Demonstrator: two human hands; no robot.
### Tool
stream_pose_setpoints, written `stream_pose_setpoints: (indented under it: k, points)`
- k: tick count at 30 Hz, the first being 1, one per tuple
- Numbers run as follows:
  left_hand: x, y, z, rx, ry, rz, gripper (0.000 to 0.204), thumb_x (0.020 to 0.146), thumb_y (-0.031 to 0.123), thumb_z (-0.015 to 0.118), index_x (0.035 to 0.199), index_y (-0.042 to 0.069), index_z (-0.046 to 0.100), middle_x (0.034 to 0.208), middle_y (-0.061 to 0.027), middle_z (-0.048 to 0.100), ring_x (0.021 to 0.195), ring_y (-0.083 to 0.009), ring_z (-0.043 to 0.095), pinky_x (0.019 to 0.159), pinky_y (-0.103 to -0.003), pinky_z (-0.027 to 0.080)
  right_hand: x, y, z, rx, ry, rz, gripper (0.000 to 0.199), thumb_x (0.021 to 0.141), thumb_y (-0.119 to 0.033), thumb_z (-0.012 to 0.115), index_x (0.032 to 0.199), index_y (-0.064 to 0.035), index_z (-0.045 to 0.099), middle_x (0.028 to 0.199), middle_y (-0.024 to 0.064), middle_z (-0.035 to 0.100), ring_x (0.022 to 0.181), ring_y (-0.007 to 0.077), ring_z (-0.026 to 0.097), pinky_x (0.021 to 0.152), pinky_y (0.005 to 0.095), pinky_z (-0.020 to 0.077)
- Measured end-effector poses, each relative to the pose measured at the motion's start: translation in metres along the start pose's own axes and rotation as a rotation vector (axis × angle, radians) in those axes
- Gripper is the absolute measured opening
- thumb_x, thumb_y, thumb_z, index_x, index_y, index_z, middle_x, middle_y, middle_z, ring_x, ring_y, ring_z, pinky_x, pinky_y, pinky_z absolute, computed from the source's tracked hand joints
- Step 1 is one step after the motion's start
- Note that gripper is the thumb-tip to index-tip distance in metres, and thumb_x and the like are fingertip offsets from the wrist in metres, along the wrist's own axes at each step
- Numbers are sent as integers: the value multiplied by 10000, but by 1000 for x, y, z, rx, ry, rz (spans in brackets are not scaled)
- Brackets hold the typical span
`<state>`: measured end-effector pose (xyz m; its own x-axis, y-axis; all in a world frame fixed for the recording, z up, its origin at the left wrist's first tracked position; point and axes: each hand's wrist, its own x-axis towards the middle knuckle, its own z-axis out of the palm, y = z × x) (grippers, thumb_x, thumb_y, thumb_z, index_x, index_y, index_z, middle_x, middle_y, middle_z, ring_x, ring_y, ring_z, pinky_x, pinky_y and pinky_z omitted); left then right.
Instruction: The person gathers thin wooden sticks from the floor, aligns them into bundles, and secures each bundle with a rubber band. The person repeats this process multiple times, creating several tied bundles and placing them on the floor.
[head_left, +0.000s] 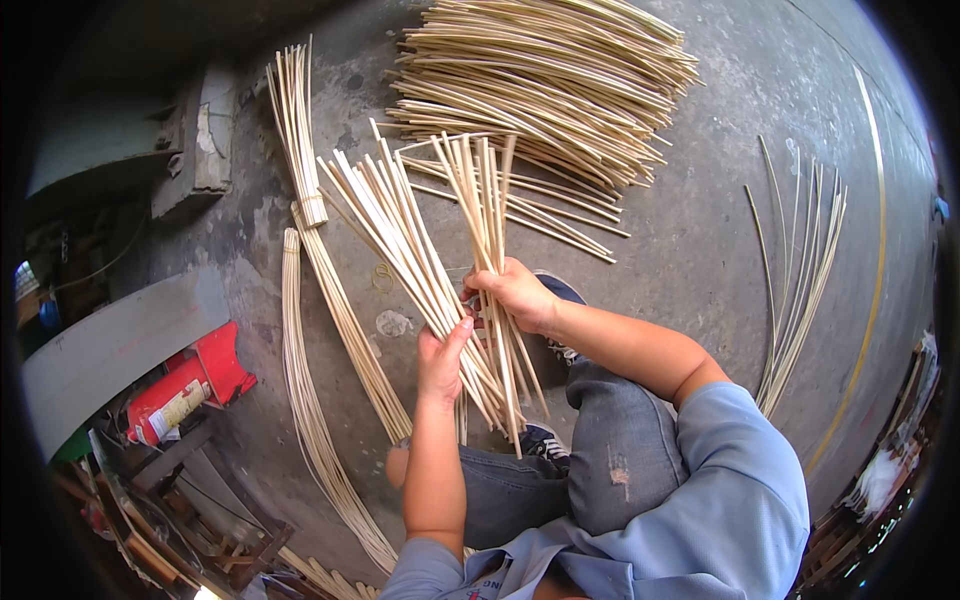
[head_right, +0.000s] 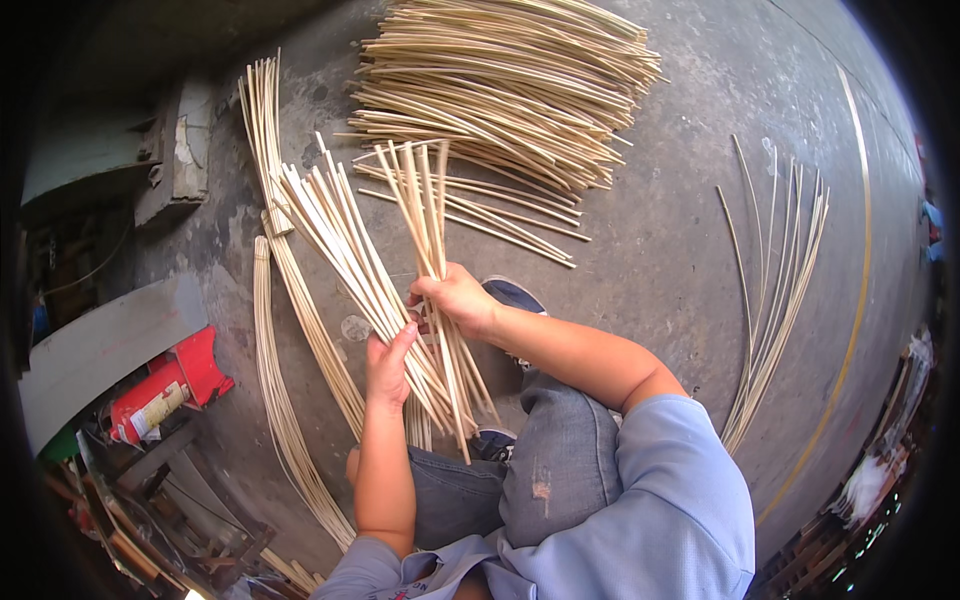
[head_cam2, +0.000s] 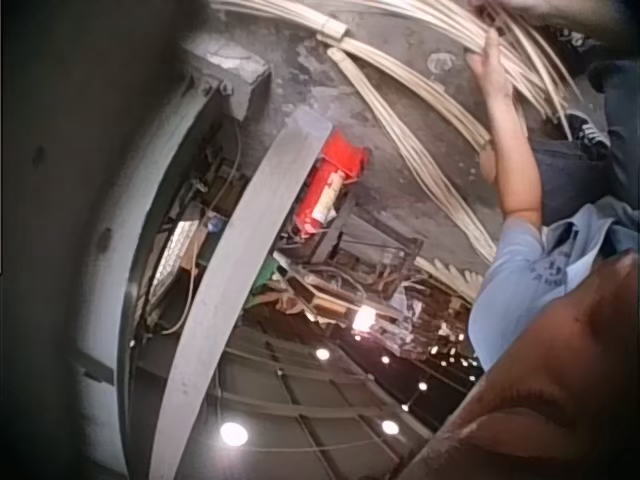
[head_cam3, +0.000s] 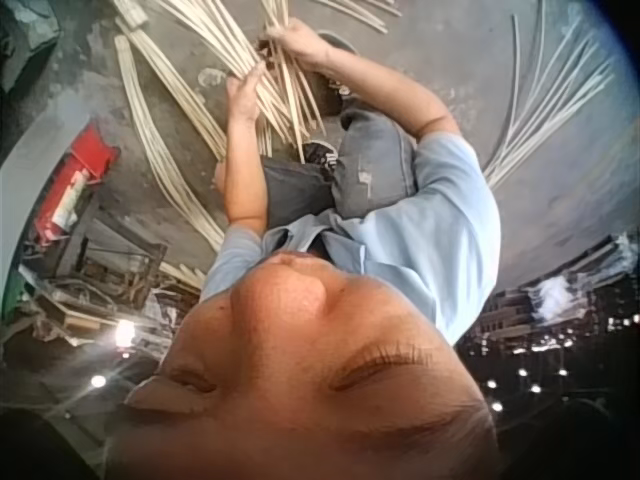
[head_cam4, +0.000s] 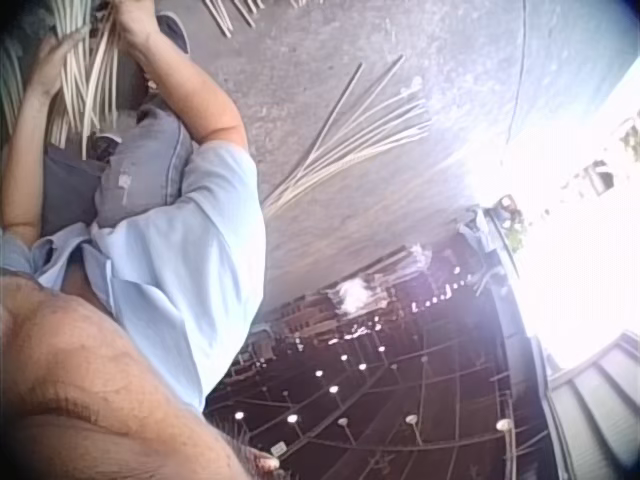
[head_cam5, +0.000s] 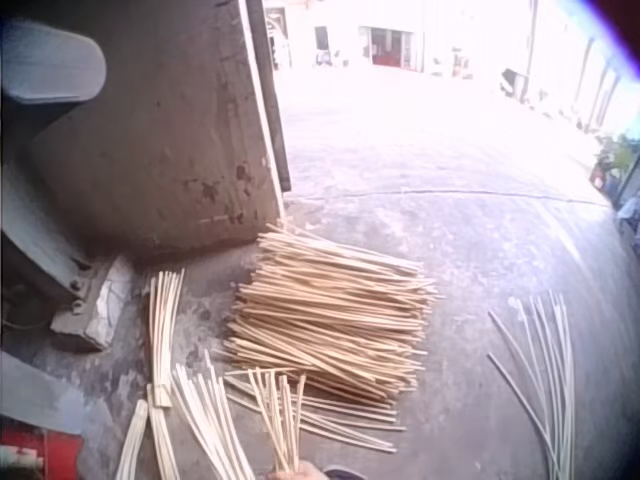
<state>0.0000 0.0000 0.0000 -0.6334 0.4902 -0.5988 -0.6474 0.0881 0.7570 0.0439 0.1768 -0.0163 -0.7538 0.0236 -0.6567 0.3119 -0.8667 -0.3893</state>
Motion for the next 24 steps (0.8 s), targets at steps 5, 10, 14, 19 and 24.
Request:
stream_pose_setpoints:
  k: [5, 10, 14, 19, 24]
  points:
    - [-5, 12, -2, -28, 30, -100, 207, 964, 87, 680, 1137, -3, 610, 961, -113, 683, 806, -212, 714, 627, -365, 647, 0, -2, -9, -9, -38, 35, 279, 904, -222, 781, 1025, -17, 636, 707, 30, 581, 547, 144, 519, 582, 329, 491]
    - [-8, 13, -1, 30, -35, -150, 281, 927, 40, 712, 1178, -19, 599, 982, -128, 687, 794, -221, 723, 653, -352, 650, -6, -1, 5, -131, -48, 6, 301, 802, -145, 880, 976, -19, 670, 708, 11, 616, 542, 90, 504, 505, 277, 427]
    - [-7, 14, 1, 43, -63, -134, 309, 927, 37, 718, 1200, -29, 591, 1005, -130, 689, 791, -223, 729, 656, -349, 648, -3, -1, 6, -146, -41, -11, 278, 803, -134, 877, 951, -20, 670, 724, 14, 622, 551, 90, 509, 517, 276, 432]
    - [-7, 19, 1, 48, -107, -99, 353, 964, 79, 685, 1281, -17, 564, 1028, -113, 698, 812, -208, 728, 690, -327, 631, -4, -2, 11, -157, -63, 3, 264, 822, -148, 863, 958, -24, 673, 714, 21, 619, 555, 98, 505, 529, 270, 430]
    - [-5, 22, -2, 100, -183, -148, 346, 1006, 112, 625, 1321, 2, 535, 1039, -110, 703, 848, -204, 733, 715, -320, 624, -1, -3, 5, -122, -99, 76, 213, 863, -137, 817, 958, -37, 655, 668, 20, 560, 556, 120, 542, 441, 312, 468]
